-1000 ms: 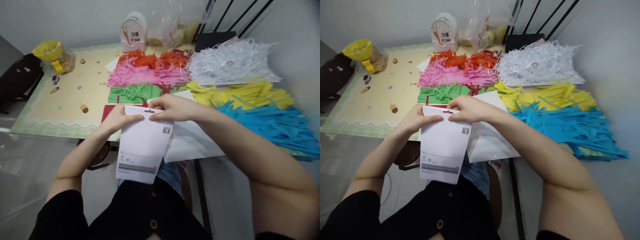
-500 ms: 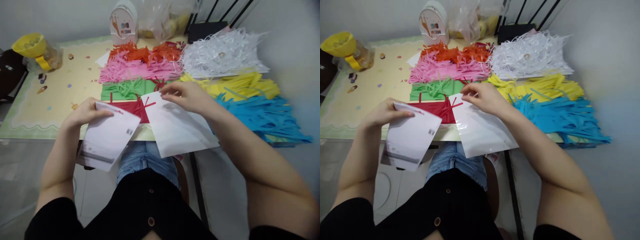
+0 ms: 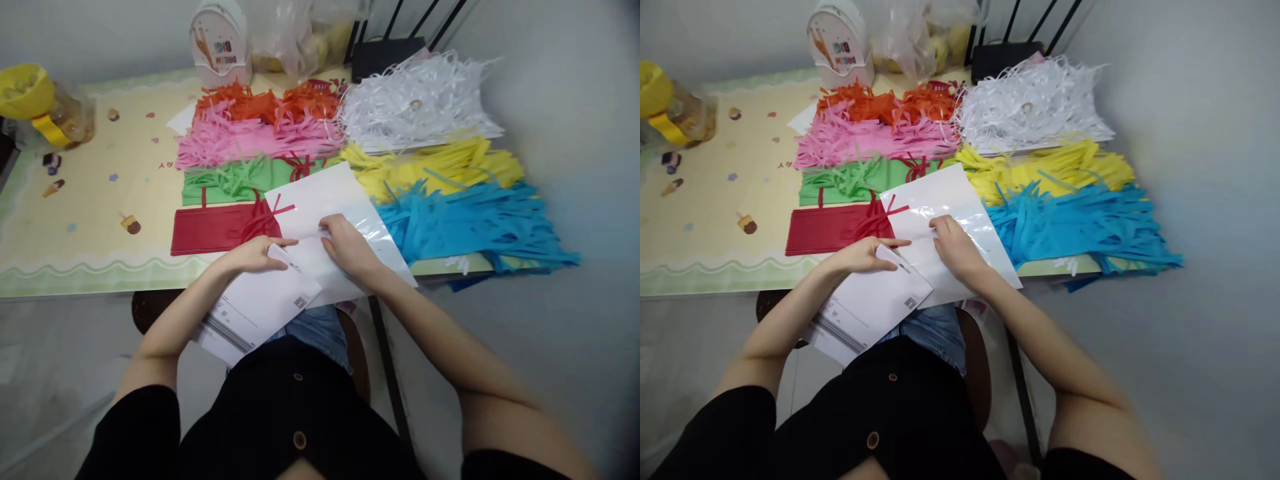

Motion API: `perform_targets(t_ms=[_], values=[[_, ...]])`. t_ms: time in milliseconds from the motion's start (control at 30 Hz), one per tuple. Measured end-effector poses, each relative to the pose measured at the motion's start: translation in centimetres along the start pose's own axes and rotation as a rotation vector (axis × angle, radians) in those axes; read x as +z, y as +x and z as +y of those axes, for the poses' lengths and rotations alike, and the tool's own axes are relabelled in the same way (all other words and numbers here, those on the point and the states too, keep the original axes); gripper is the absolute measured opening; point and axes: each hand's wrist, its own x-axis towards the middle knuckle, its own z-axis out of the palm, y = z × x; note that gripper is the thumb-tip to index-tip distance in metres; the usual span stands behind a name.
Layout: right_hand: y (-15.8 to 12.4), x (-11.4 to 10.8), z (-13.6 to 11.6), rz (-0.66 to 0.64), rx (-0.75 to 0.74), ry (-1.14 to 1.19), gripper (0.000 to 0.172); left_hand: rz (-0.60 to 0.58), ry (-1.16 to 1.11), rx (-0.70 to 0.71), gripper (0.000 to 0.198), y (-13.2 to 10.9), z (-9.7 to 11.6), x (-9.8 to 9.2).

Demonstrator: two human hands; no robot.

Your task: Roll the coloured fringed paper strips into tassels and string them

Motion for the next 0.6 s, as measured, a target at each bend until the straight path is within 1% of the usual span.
perform_targets(t_ms=[100, 200, 333, 467, 600], values=[[0.5, -0.5, 0.1, -0.020, 0.025, 0.043, 0.032, 0.000, -0.013, -0.021, 0.077, -0.1, -0.2, 0.0], [2.0, -1.7, 0.5, -0.069, 0.077, 0.110, 0.032, -0.004, -0.010, -0.040, 0.078, -0.1, -0.1, 0.1], [3.5, -2.6, 0.7, -0.079, 0.055, 0.081, 0.036, 0.007, 0.007, -0.047, 0.076, 0.1, -0.1, 0.1], [2.7, -1.9, 0.2, -0.137, 0.024, -0.005, 0.038, 0.008, -0.030, -0.052, 0.077, 0.1, -0.1, 0.1], [1.7, -1.2, -0.3, -0.123, 0.033, -0.026, 0.038, 0.009, -0.012, -0.074, 0.075, 0.1, 0.1, 0.0]])
